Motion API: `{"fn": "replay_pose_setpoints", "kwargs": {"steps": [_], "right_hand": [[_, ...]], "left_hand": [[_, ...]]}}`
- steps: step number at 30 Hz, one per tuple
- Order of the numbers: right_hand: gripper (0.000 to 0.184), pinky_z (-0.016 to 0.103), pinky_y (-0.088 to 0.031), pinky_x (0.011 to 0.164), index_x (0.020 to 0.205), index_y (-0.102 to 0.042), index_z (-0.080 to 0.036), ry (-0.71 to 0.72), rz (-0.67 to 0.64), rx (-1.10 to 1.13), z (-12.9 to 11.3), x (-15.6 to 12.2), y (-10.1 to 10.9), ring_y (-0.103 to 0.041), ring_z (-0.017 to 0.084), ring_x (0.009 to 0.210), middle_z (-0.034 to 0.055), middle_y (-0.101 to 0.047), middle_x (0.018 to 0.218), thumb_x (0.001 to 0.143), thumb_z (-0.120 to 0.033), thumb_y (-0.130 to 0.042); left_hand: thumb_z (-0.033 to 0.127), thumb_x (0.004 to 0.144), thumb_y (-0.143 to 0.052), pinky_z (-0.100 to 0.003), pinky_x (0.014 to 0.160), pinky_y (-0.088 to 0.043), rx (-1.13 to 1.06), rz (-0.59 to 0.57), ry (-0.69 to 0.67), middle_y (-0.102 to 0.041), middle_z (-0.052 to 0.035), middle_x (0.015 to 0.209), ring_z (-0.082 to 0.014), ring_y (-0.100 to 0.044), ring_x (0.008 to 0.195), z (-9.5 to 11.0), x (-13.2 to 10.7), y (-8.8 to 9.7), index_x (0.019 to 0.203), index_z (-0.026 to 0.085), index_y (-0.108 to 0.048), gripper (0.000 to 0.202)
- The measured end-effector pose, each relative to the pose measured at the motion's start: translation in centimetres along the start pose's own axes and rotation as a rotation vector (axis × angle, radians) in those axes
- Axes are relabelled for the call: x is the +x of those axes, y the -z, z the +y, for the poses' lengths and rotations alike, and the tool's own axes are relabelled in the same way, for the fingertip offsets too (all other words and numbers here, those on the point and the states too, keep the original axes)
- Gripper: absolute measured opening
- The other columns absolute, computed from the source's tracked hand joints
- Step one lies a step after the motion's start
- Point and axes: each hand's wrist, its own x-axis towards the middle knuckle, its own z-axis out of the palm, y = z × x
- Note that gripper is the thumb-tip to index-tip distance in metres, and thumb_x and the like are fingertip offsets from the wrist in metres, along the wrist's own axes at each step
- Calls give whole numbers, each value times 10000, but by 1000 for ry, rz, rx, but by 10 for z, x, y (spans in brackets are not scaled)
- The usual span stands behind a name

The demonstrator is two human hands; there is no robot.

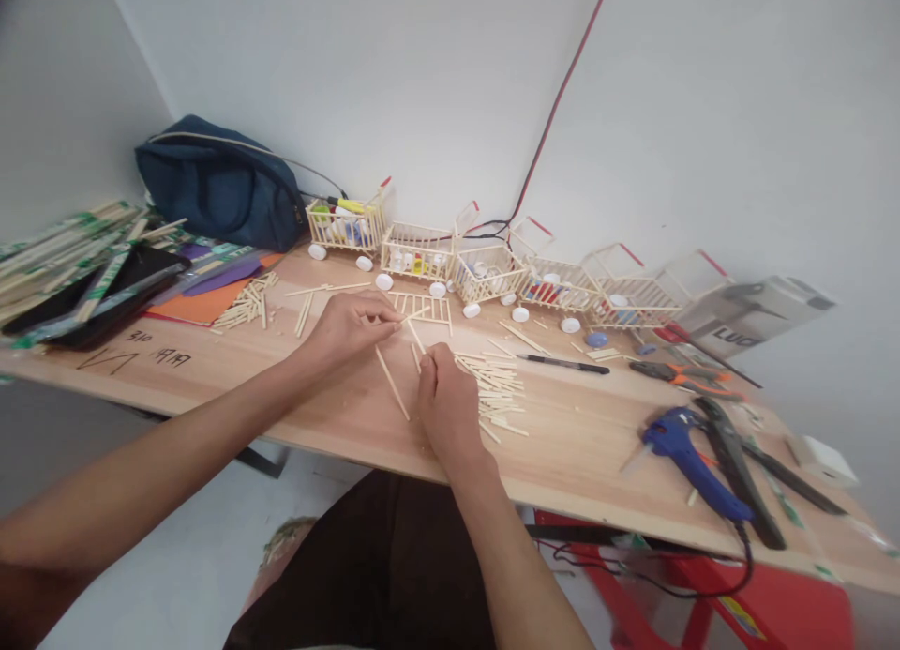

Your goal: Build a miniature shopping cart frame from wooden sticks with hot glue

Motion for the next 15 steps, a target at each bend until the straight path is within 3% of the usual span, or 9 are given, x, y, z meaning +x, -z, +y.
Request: {"fn": "replay_pose_setpoints", "kwargs": {"steps": [15], "right_hand": [[196,278,-273,591,792,-468,-246,19,6,10,2,0,-1,-461,187,561,-32,-440,581,957,-302,-375]], "left_hand": [[96,717,-650,-232,632,-456,2,10,-16,-724,-6,713,-125,-637,674,1,0,0,676,183,-748,137]]}}
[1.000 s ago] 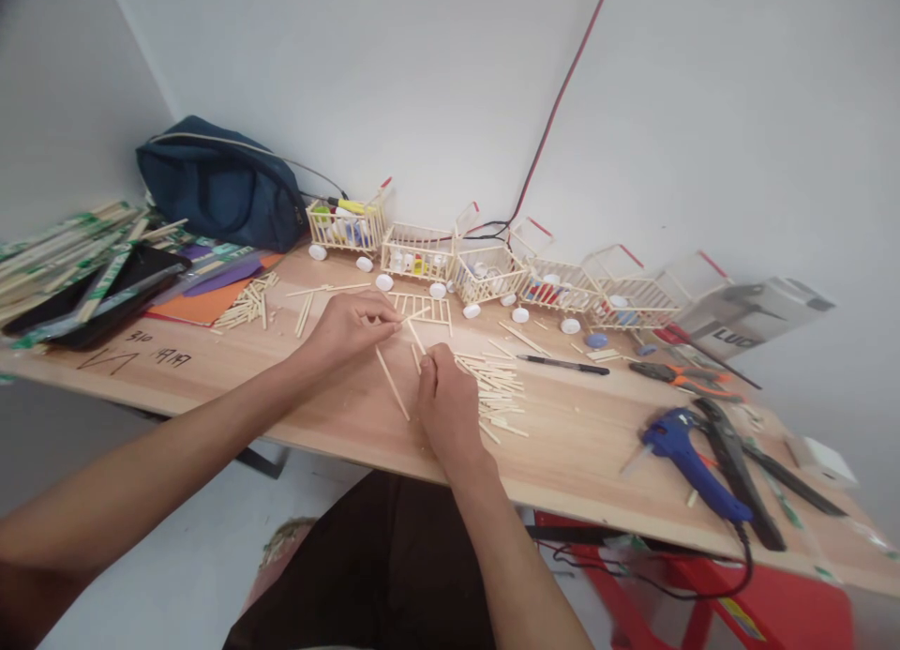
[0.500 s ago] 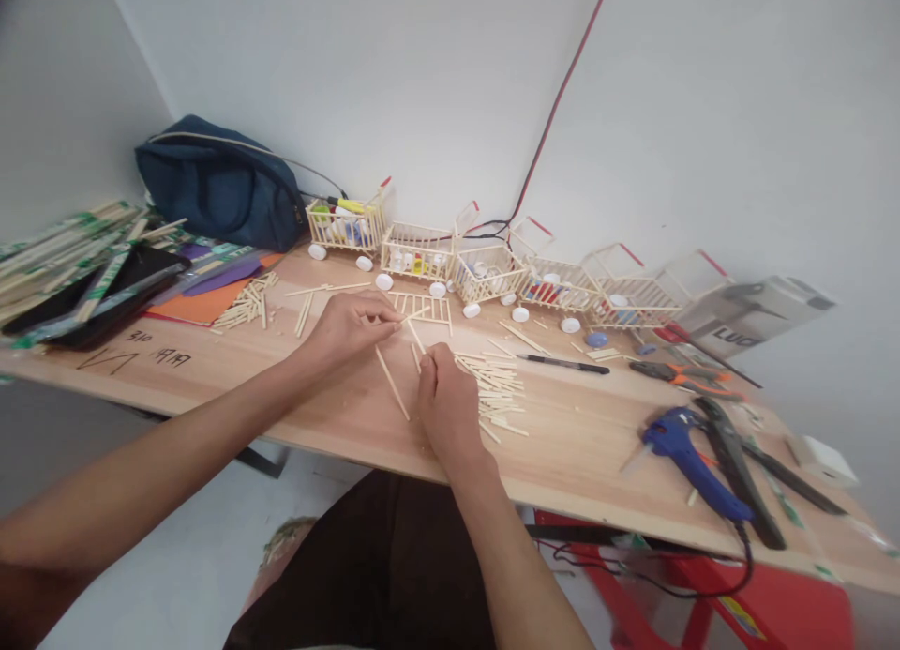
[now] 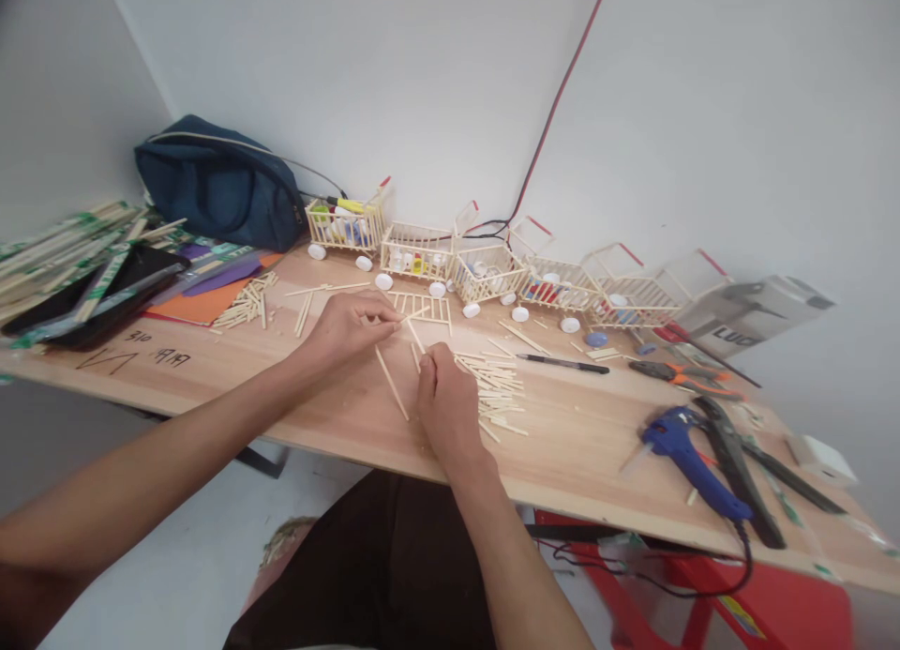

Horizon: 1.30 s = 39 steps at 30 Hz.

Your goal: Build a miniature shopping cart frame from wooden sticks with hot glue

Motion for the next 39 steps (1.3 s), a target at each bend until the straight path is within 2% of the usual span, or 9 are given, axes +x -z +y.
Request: {"fn": "replay_pose_setpoints", "kwargs": {"steps": [8,12,14,17,19,29,34,39], "right_hand": [[195,280,-280,601,800,-467,-245,-13,-4,3,-1,0,0,-468,189,572,-31,-450,589,960,-311,-378],[204,277,-290,600,805,-482,-242,-11,13,19,-1,0,1,-479,187,564,-31,-471,585,962,-320,-379],[204,275,-297,605,815,-492,-242,-3,12,27,0,0,1,-492,187,573,-27,-495,601,965,-322,-379],[201,276,-305,615,828,-500,-241,6,1,27,0,0,0,-510,189,592,-19,-524,626,967,-324,-382],[199,276,-305,616,830,-502,-240,7,-2,27,0,0,0,-516,190,596,-18,-530,626,967,-321,-383],[200,276,-306,614,831,-512,-236,3,6,34,0,0,0,-510,182,589,-22,-532,624,967,-316,-389],[201,273,-299,605,833,-515,-234,-13,10,32,-1,0,0,-491,171,568,-31,-511,604,970,-319,-396],[198,272,-300,605,840,-524,-232,-20,17,25,0,-1,1,-473,164,546,-34,-508,595,968,-321,-403]], "left_hand": [[125,716,-646,-230,617,-437,5,-12,35,-722,-11,711,-123,-618,659,-1,1,0,690,178,-747,117],[199,745,-628,-233,598,-392,-10,-35,85,-706,-9,704,-121,-583,647,5,2,3,722,160,-739,120],[268,786,-605,-235,580,-355,-31,-55,125,-655,3,655,-112,-532,618,9,3,5,695,143,-706,184],[373,841,-556,-236,547,-289,-86,-90,179,-495,29,545,-91,-424,554,12,5,6,583,133,-595,355],[398,853,-535,-233,541,-283,-126,-109,206,-455,33,533,-87,-402,540,12,5,6,561,135,-563,394],[424,829,-570,-243,679,-447,-177,-102,303,-697,-26,713,-149,-616,711,7,5,5,703,125,-710,353],[390,833,-570,-264,759,-485,-208,-71,361,-754,-68,818,-171,-666,794,3,6,7,776,121,-745,326],[386,802,-616,-248,675,-472,-194,-144,378,-730,-42,725,-151,-644,698,6,6,13,709,127,-729,297]]}}
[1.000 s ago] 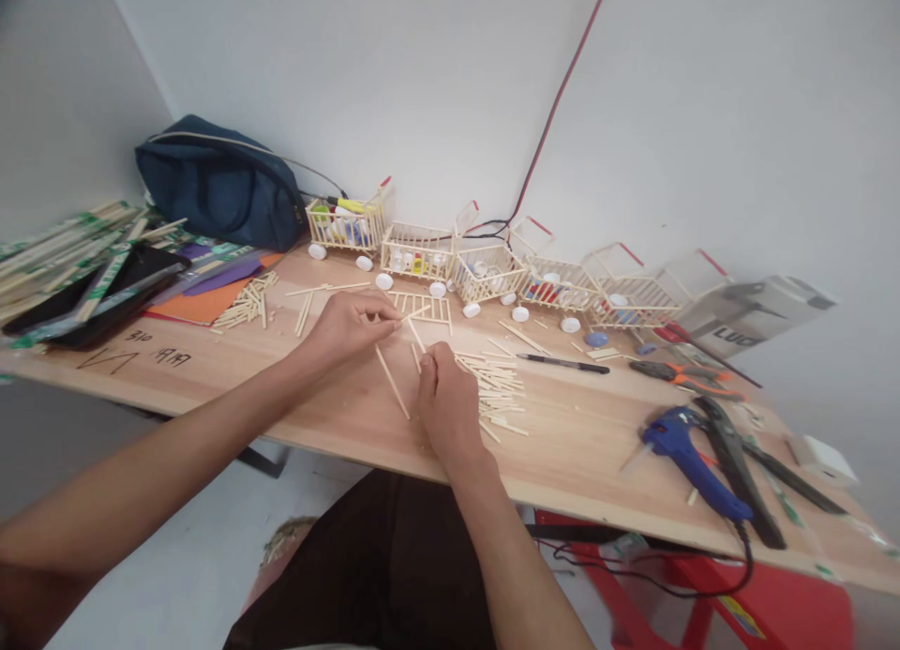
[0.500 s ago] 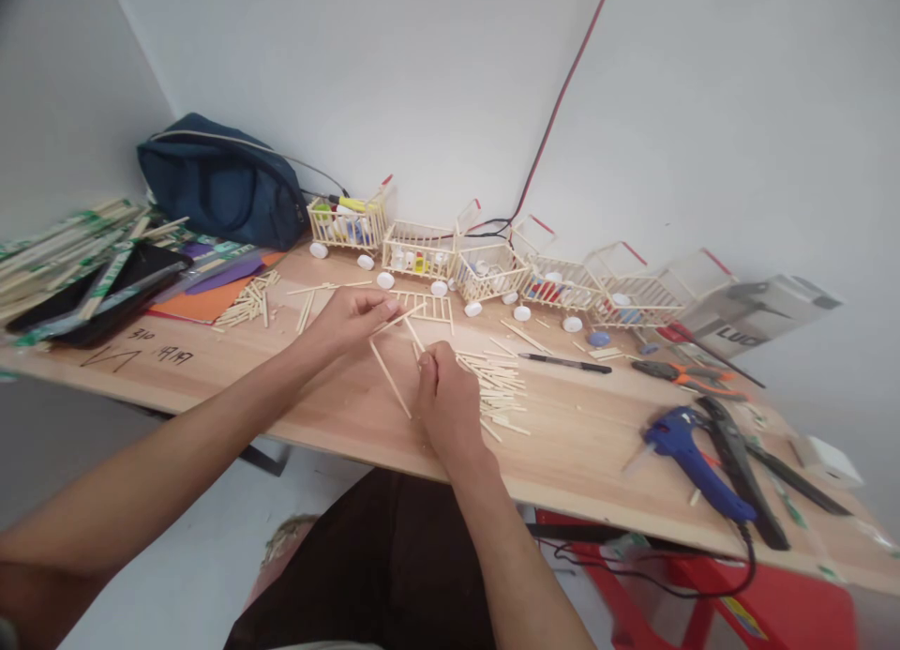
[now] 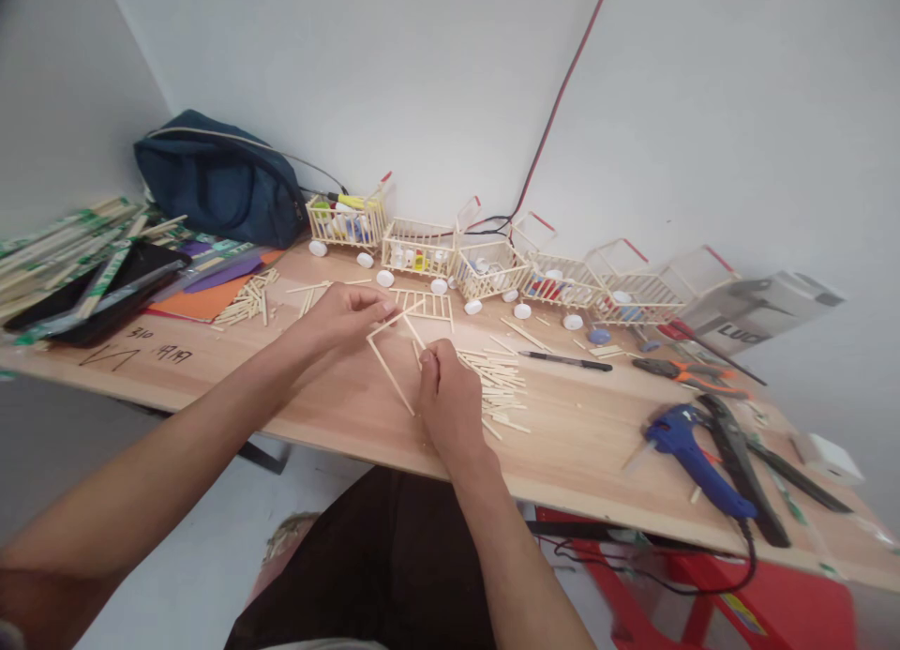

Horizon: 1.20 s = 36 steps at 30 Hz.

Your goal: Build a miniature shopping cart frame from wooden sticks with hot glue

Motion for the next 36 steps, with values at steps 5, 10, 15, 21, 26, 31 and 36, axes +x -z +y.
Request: {"fn": "replay_pose_setpoints", "kwargs": {"steps": [5,10,15,21,26,31,36], "right_hand": [[212,270,-306,606,842,-534,-231,19,-9,-2,0,0,0,-472,161,545,-32,-513,604,971,-331,-399],[215,267,-312,611,850,-544,-232,26,-10,-9,1,0,1,-479,161,556,-35,-508,602,975,-334,-401],[224,264,-316,608,865,-558,-236,17,-13,-6,2,0,1,-476,161,551,-35,-514,603,977,-346,-398],[224,260,-321,606,870,-572,-235,19,-12,-6,1,1,1,-494,166,569,-25,-536,615,967,-334,-396],[232,263,-320,609,879,-576,-239,19,-28,0,2,1,1,-490,170,567,-25,-537,619,971,-337,-387],[235,268,-319,605,872,-571,-239,26,-35,5,2,0,1,-481,173,556,-27,-526,609,971,-339,-383],[232,264,-320,609,858,-562,-237,29,-46,3,2,1,1,-489,170,570,-27,-520,616,973,-341,-389]], "left_hand": [[290,689,-717,-236,657,-482,-55,-11,56,-746,-45,748,-143,-647,686,6,-2,0,789,127,-759,195],[248,671,-709,-245,676,-505,-55,0,71,-755,-48,740,-149,-663,690,8,-3,1,770,130,-772,166],[250,661,-732,-241,669,-504,-10,7,70,-771,-51,794,-144,-659,695,9,-4,2,799,140,-787,185],[220,663,-731,-233,652,-492,10,18,66,-769,-45,778,-142,-653,693,12,-4,3,787,145,-793,158],[207,656,-733,-244,640,-490,22,30,47,-761,-48,747,-160,-658,697,12,-4,2,746,147,-794,124],[201,646,-729,-248,637,-485,45,39,34,-764,-54,743,-171,-663,701,11,-4,2,720,151,-794,111],[206,639,-718,-241,599,-466,46,33,34,-771,-61,753,-170,-656,678,10,-3,2,711,152,-797,119]]}}
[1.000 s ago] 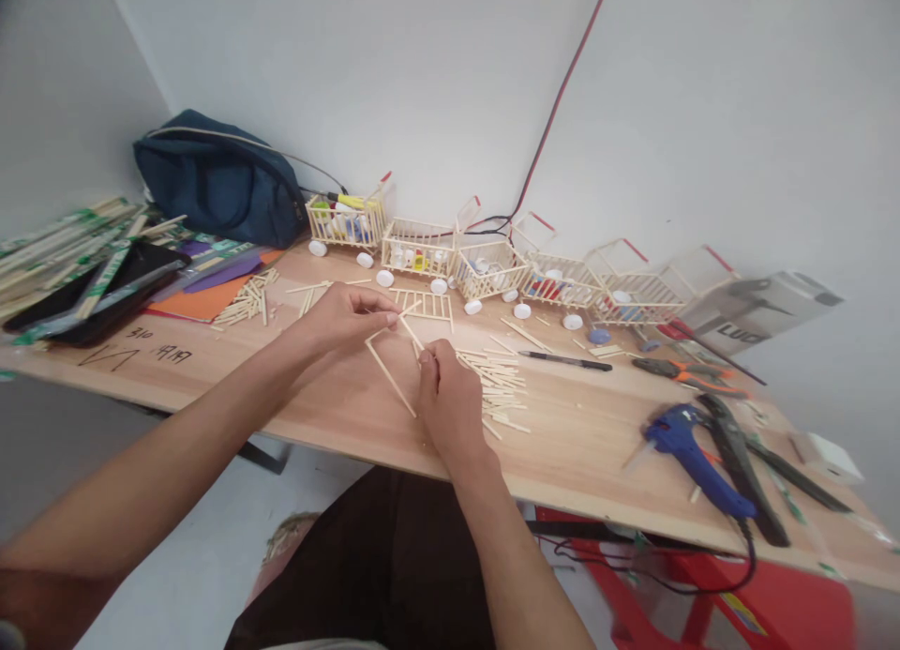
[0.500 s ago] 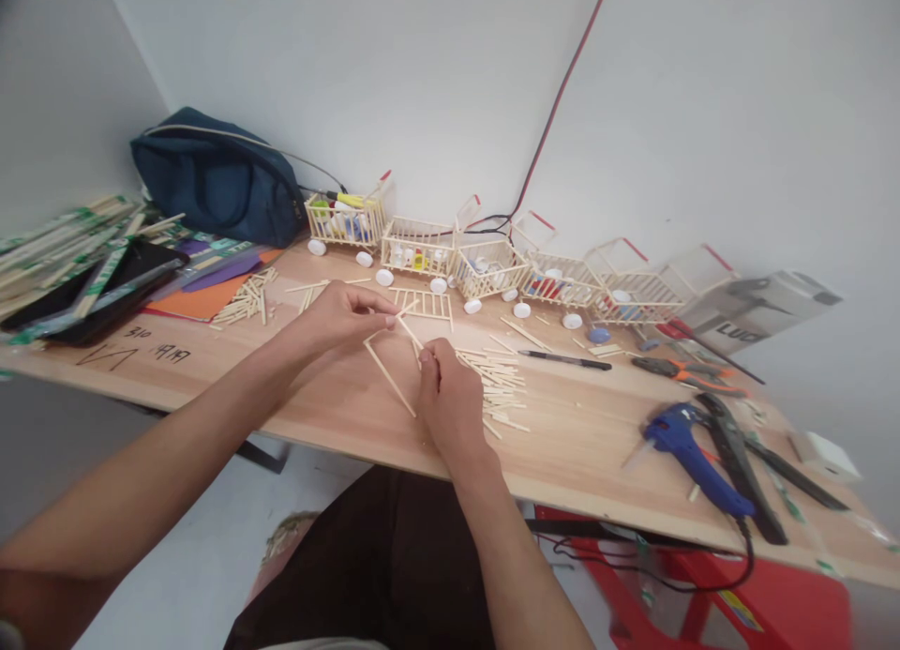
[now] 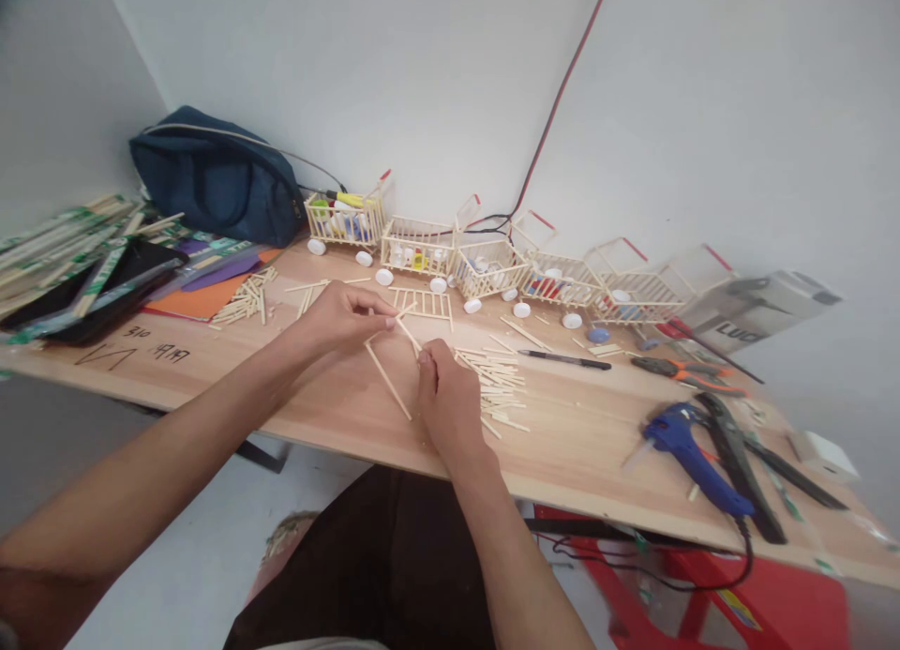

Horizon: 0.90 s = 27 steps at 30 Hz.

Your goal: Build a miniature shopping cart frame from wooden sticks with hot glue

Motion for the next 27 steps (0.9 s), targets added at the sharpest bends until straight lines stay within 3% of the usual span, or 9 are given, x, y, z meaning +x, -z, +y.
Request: {"fn": "replay_pose_setpoints", "kwargs": {"steps": [12,20,25,27], "right_hand": [[228,266,-325,608,867,-568,-240,-4,4,-1,1,-1,0,-484,167,558,-29,-525,611,972,-335,-390],[254,273,-328,632,861,-571,-245,-31,-22,-5,1,1,-1,-530,177,616,-18,-563,650,983,-341,-370],[271,271,-325,623,861,-586,-244,-62,-5,-27,2,1,0,-509,171,582,-25,-545,613,981,-364,-376],[274,269,-323,618,868,-592,-244,-67,-3,-29,3,2,0,-498,167,566,-28,-541,606,981,-374,-378]], "left_hand": [[192,657,-718,-238,612,-469,-31,-17,2,-764,-49,726,-153,-648,661,-1,0,0,734,146,-796,119],[269,679,-725,-254,699,-498,-132,-119,20,-768,-73,852,-161,-669,753,-4,1,3,1025,120,-772,379],[330,702,-678,-204,564,-415,-38,-209,32,-731,-50,725,-132,-597,648,-2,-1,8,769,113,-775,247],[324,684,-680,-192,527,-371,-9,-253,31,-703,-28,669,-110,-548,596,-2,-1,10,760,118,-775,239]]}}
